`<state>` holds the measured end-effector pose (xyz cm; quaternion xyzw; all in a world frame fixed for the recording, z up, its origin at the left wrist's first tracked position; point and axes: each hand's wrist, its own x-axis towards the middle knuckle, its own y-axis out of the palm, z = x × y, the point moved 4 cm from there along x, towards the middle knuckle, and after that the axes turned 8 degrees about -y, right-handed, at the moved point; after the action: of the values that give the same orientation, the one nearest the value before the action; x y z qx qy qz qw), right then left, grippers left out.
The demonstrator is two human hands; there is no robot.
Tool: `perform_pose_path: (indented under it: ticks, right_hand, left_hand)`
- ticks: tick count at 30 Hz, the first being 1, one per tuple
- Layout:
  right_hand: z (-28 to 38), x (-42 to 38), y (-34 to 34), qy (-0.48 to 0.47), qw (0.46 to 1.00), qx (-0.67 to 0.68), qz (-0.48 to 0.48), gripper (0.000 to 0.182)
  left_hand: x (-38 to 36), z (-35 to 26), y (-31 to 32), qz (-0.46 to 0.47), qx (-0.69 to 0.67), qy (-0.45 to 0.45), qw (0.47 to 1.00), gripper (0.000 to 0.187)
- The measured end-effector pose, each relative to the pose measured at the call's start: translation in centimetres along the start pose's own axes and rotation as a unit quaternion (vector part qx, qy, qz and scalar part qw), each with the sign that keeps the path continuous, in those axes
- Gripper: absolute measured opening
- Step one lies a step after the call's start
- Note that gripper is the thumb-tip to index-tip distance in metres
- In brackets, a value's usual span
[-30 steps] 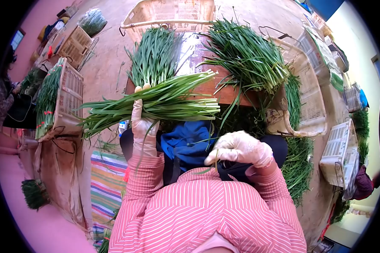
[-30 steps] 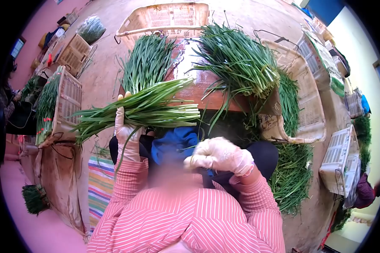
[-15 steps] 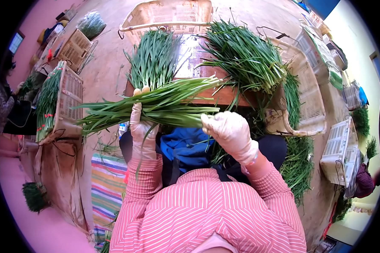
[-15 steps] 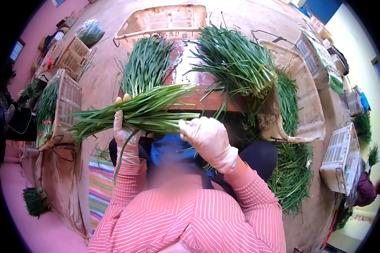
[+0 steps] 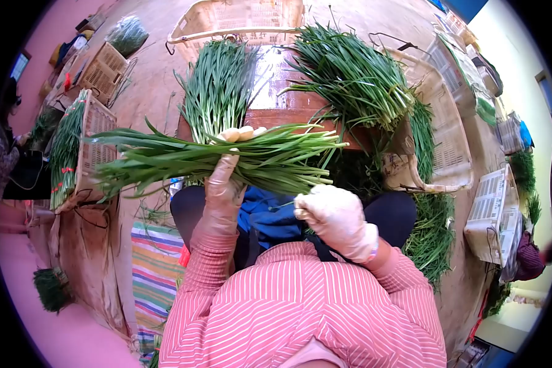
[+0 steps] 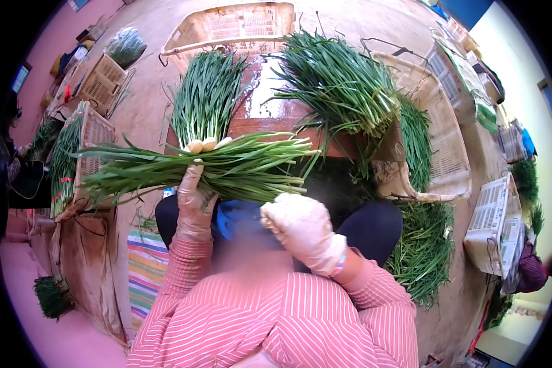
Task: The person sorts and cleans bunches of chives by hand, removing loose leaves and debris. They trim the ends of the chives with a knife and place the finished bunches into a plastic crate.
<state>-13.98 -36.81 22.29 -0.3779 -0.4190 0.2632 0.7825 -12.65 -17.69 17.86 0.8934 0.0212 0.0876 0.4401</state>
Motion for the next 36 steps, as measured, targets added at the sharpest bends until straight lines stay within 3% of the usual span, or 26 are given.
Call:
perform_pose_path:
  ticks: [2, 5, 7, 8, 11, 13, 15, 18, 19, 22, 25, 27, 28, 29, 30, 31, 33, 35, 36]
  right_hand:
    - [0.7, 0.5, 1.4, 0.018, 0.998, 0.060, 0.027, 0.010]
    - [0.9, 0.3, 1.9, 0.004, 0.983, 0.173, 0.059, 0.012]
    - [0.7, 0.2, 2.1, 0.073, 0.931, 0.327, 0.144, 0.010]
    - [0.8, 0.0, 2.2, 0.138, 0.900, 0.392, 0.134, 0.007]
    - [1.6, 1.8, 3.1, 0.218, 0.864, 0.436, 0.126, 0.007]
    - [1.0, 1.7, 5.4, 0.300, 0.733, 0.605, 0.081, 0.010]
    - [1.3, 3.1, 4.6, 0.271, 0.735, 0.618, 0.063, 0.010]
    - [1.1, 4.1, 3.7, 0.268, 0.646, 0.714, 0.042, 0.012]
    - [1.1, 4.5, 3.2, 0.263, 0.662, 0.701, 0.007, 0.011]
    - [1.6, 4.8, 0.1, 0.201, 0.660, 0.723, 0.033, 0.017]
    - [0.7, 2.9, -1.6, 0.217, 0.622, 0.753, 0.003, 0.024]
    - [0.0, 1.0, -3.5, 0.189, 0.623, 0.758, 0.040, 0.022]
    - [-0.1, 0.9, -4.8, 0.151, 0.684, 0.712, 0.045, 0.026]
    - [-0.1, 0.8, -5.3, 0.060, 0.637, 0.767, 0.058, 0.031]
    - [-0.5, 0.0, -6.4, 0.056, 0.701, 0.710, -0.013, 0.034]
    - [-1.4, -1.0, -7.1, 0.037, 0.705, 0.708, -0.017, 0.025]
    - [-3.1, -3.2, -8.0, 0.092, 0.749, 0.656, -0.006, 0.016]
    - [-5.1, -4.2, -8.1, 0.303, 0.817, 0.477, 0.115, 0.014]
    - [-7.8, -6.3, -6.5, 0.307, 0.884, 0.339, 0.098, 0.015]
  left_hand:
    - [0.0, 0.4, 0.8, -0.011, 0.061, 0.000, 0.998, 0.027]
    - [0.2, 0.1, 0.7, -0.015, 0.012, -0.004, 1.000, 0.027]
    - [0.4, -0.1, 0.0, -0.033, -0.001, -0.011, 0.999, 0.026]
    - [0.6, 0.1, 0.0, -0.023, -0.026, -0.008, 0.999, 0.026]
    - [0.7, 1.8, 1.4, 0.025, 0.013, -0.016, 0.999, 0.025]
    - [0.2, 3.2, 2.2, 0.013, -0.001, -0.048, 0.999, 0.026]
    - [-0.1, 3.8, 2.5, 0.022, -0.002, -0.066, 0.998, 0.027]
    - [0.2, 6.0, 1.0, 0.047, -0.068, -0.098, 0.992, 0.027]
    - [0.1, 6.3, 0.3, 0.040, -0.106, -0.111, 0.987, 0.028]
    - [0.2, 5.0, -0.5, -0.055, -0.155, -0.118, 0.979, 0.030]
    - [1.0, 3.3, -3.4, -0.054, -0.160, -0.079, 0.982, 0.030]
    - [1.7, 2.3, -4.5, -0.028, -0.192, -0.053, 0.980, 0.032]
    - [1.9, 1.7, -5.2, -0.045, -0.190, -0.039, 0.980, 0.032]
    - [2.0, 1.2, -5.7, -0.063, -0.187, -0.025, 0.980, 0.032]
    - [2.0, 0.4, -5.9, -0.076, -0.170, -0.004, 0.983, 0.031]
    - [2.1, -0.1, -6.4, -0.074, -0.159, 0.014, 0.984, 0.032]
    - [1.9, -1.3, -6.3, -0.072, -0.184, 0.030, 0.980, 0.033]
    - [1.8, -2.2, -6.2, -0.044, -0.158, 0.059, 0.985, 0.033]
    - [1.8, -2.6, -6.1, -0.035, -0.155, 0.076, 0.984, 0.034]
